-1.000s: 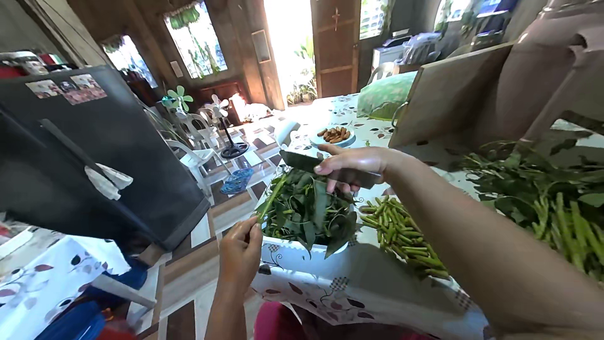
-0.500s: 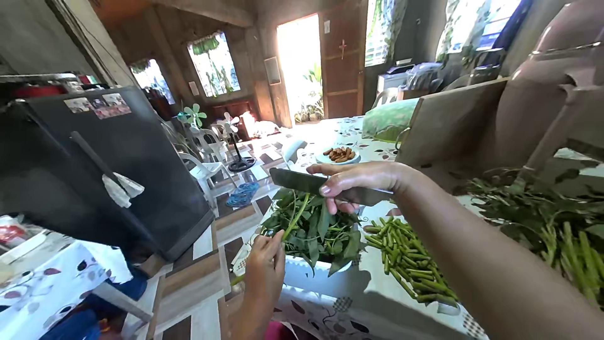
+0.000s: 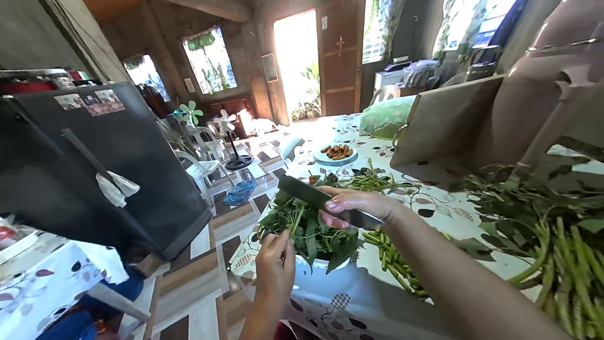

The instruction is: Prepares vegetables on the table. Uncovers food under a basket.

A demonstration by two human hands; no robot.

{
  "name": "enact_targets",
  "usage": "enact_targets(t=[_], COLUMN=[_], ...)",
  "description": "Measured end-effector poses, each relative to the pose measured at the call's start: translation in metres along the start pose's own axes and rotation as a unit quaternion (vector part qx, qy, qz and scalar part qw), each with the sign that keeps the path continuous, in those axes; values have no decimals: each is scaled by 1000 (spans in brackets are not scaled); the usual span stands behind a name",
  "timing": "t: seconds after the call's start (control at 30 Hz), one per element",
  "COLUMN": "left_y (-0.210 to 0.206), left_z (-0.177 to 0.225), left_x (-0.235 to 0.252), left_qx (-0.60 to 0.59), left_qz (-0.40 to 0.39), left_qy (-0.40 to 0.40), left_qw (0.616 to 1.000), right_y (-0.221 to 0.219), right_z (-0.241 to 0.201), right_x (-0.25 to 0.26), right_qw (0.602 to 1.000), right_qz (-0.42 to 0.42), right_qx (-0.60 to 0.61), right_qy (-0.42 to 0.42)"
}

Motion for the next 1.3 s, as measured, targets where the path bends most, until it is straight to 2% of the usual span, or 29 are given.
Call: enact_targets(t=[0.13,0.27,0.47,0.57,0.7,0.8,0.87,0.97,1.1,1.23,1.3], left_y=[1,10,31,30,25,34,41,44,36,25,23], left_z=[2,13,22,26,46,37,22,5,-10,-17,-11], left_x=[-1,9,33,31,17,16,18,14,8,9,15], left_qx=[15,81,152,155,113,101,114,104,24,-27,-73], left_qz=[-20,-51,-93,-83,-54,-23,1,47,57,80,116], left_qy=[-4,-10,9,15,14,32,60,94,140,158,160], left_qw=[1000,995,984,984,992,994,992,989,988,984,977], right_y=[-11,-23,-38,-42,-31,-10,-7,-2,13,23,26], right_z=[2,-15,-25,-31,-29,-21,-15,-13,-27,-70,-89], right_x=[6,10,23,27,47,49,46,43,29,6,1], right_qw=[999,982,935,938,938,968,982,974,965,963,965], right_qz=[32,138,201,216,296,225,136,47,20,11,25], right_qx=[30,-122,-279,-265,-170,-56,34,114,37,-99,-119], right_qy=[2,-45,-89,-57,-55,-90,-128,-192,-258,-252,-231])
Point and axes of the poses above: each hand's wrist, its own x-axis towards the middle knuckle, its own y-axis out of the back of the hand, z = x × y, the point moved 2 cm from there along x, towards the middle knuckle, and after that the axes turned 10 degrees about -y, right-handed, at the moved point
